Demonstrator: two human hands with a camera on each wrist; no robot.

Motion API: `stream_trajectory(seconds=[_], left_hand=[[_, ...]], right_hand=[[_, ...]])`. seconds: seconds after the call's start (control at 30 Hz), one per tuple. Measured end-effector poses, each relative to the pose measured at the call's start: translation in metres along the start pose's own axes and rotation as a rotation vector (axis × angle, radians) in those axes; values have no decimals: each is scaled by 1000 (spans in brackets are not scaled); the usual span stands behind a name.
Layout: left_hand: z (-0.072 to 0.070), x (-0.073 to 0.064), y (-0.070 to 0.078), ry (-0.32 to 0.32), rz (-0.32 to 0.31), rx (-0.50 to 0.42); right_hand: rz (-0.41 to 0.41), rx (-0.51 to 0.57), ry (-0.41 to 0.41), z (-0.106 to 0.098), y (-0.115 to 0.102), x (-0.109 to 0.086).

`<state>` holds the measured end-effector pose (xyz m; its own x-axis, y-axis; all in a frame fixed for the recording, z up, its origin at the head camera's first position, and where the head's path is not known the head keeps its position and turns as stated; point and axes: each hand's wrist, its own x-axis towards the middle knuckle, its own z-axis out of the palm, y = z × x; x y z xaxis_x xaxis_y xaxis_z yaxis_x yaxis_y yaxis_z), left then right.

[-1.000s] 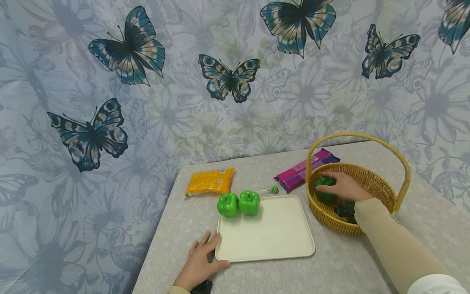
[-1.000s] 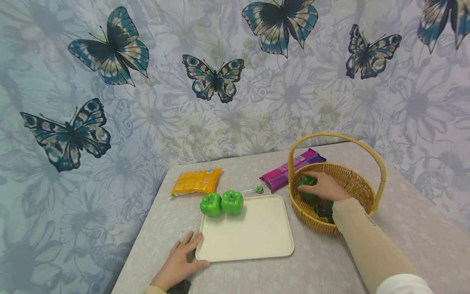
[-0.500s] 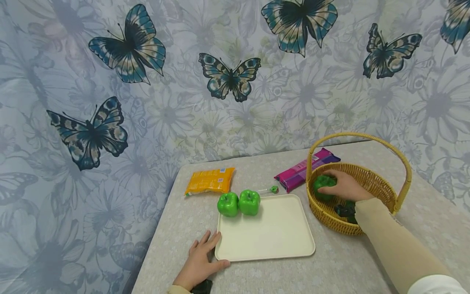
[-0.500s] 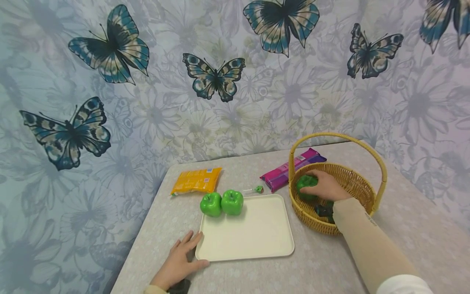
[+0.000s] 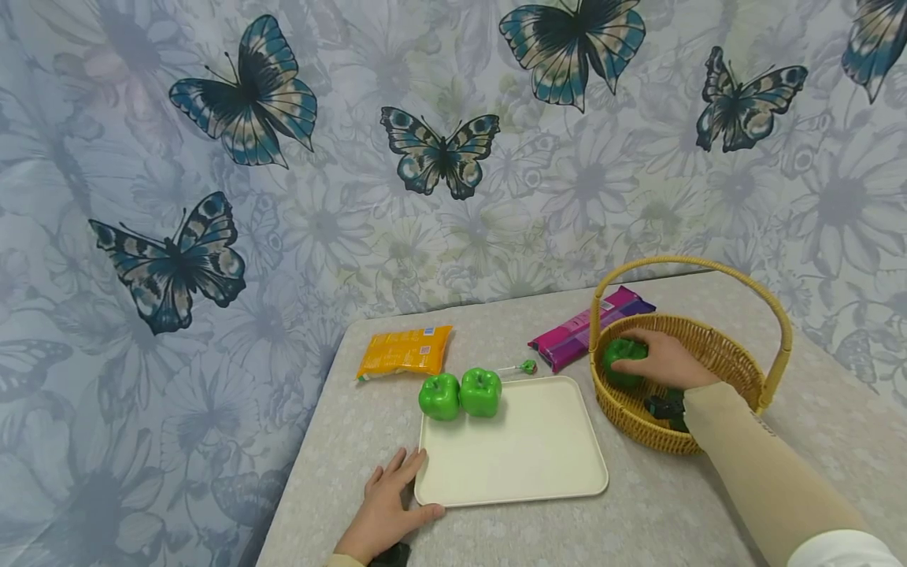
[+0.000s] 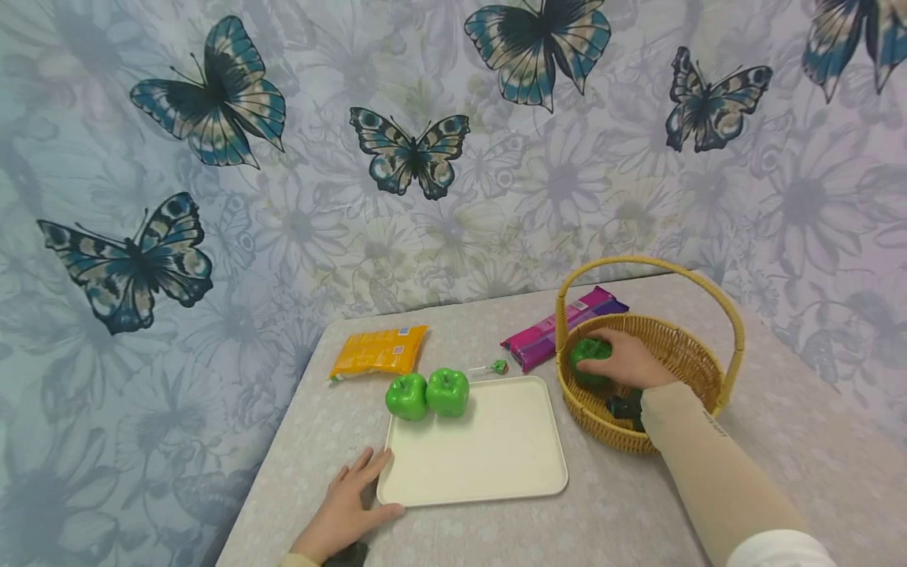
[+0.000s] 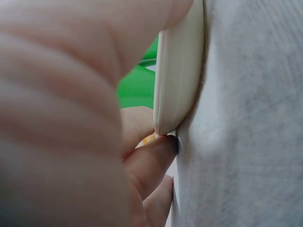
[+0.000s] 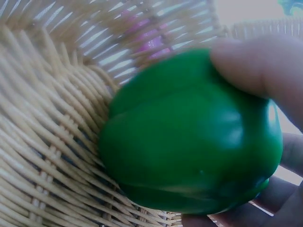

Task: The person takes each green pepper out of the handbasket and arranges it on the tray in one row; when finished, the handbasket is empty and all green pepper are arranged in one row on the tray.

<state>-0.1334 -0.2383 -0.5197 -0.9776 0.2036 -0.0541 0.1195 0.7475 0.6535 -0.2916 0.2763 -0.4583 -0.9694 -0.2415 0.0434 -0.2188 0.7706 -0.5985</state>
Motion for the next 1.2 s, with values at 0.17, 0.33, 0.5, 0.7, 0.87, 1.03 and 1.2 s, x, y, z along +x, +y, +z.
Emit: stream_trajectory(seconds=[0.17, 0.33, 0.5, 0.7, 0.87, 1.03, 1.2], left_hand=[[2, 1, -2, 6, 2, -1], [5, 0, -3, 9, -17, -14], [8, 1, -3, 10, -18, -33], [7, 2, -8, -2, -13, -14], [3, 5, -13, -6, -9, 10], [1, 6, -11, -14, -19, 13], [0, 4, -7, -4, -15, 17]], right_hand=[[10, 18, 14, -3, -4, 0], [-5, 22, 39, -9, -8, 5], [3, 32, 74, -21, -16, 3], [16, 47, 83, -33, -34, -12], [-36, 62, 77, -36, -59, -29], [-202, 165, 4, -18, -91, -34], [-271, 167, -102, 10, -119, -26]])
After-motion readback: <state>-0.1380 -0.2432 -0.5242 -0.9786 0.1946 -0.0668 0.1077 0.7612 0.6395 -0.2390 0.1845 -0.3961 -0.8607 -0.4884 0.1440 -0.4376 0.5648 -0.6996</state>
